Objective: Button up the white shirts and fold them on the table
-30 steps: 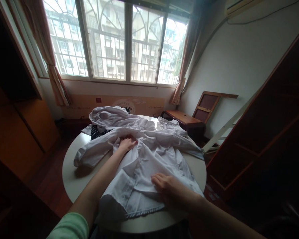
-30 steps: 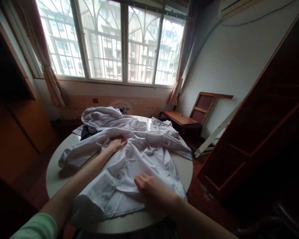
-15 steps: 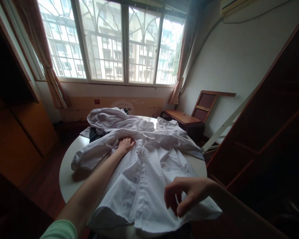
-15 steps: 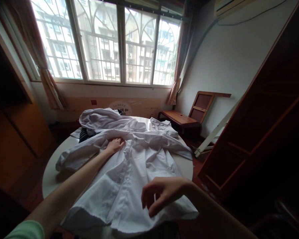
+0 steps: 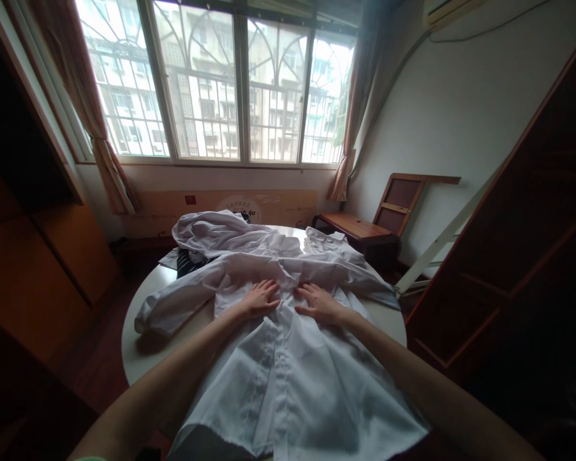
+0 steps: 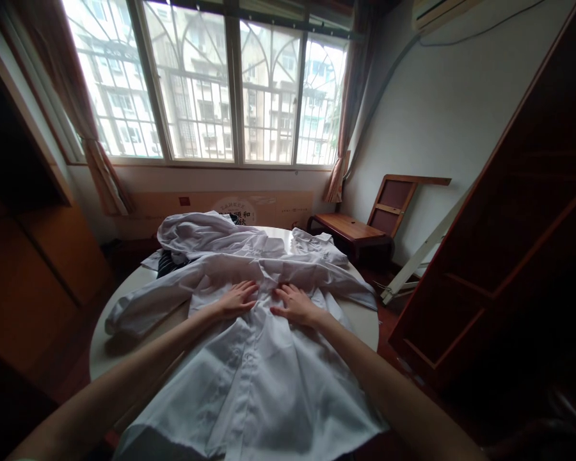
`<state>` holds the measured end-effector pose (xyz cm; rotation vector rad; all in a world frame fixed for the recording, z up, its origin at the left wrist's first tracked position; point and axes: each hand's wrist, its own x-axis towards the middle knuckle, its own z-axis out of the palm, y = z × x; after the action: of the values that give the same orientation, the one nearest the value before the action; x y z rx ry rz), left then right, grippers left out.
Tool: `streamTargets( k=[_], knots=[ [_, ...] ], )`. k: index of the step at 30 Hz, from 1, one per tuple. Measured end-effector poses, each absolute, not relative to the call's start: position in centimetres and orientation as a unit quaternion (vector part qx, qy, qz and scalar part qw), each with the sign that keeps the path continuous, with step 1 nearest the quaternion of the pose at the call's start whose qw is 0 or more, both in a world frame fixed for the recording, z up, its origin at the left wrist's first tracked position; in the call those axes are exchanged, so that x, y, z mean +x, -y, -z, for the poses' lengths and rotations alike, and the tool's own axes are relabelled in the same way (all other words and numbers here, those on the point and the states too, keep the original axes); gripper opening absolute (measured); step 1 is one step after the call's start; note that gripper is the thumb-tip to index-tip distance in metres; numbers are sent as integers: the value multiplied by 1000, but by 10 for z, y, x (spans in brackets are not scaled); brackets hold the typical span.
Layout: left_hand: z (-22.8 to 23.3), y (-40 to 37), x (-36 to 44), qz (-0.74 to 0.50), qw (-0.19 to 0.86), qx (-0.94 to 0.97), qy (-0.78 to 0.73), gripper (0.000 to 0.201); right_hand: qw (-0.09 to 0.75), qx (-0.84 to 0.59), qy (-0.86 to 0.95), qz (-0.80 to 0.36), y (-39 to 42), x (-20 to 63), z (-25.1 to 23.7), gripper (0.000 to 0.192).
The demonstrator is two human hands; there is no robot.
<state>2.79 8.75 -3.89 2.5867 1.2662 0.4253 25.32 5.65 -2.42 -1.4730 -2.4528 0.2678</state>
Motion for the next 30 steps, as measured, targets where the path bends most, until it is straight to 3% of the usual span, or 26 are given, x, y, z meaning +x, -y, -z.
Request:
streamTargets(
  k=[2,6,9,12,21,30],
  knots=[
    [37,-87,26,-153,136,884,-420,43,137,-517,840,-89,-63,253,19,37],
    [31,-100,34,-226,167,825,-491,26,212,-610,761,-63,-79,235,1,33],
    [32,-109,46,-271,159,787,-532,16,239,-650,719,-61,-90,209,-2,39],
    [35,-114,55,-279,151,779,-540,7,200,-697,685,-72,-96,186,4,46],
    [43,-108,57,-324,147,757,-548,6,236,-708,656,-111,-94,182,21,23],
    [39,-105,56,-445,243,695,-510,4,406,-632,626,-209,-97,177,20,12]
  ],
)
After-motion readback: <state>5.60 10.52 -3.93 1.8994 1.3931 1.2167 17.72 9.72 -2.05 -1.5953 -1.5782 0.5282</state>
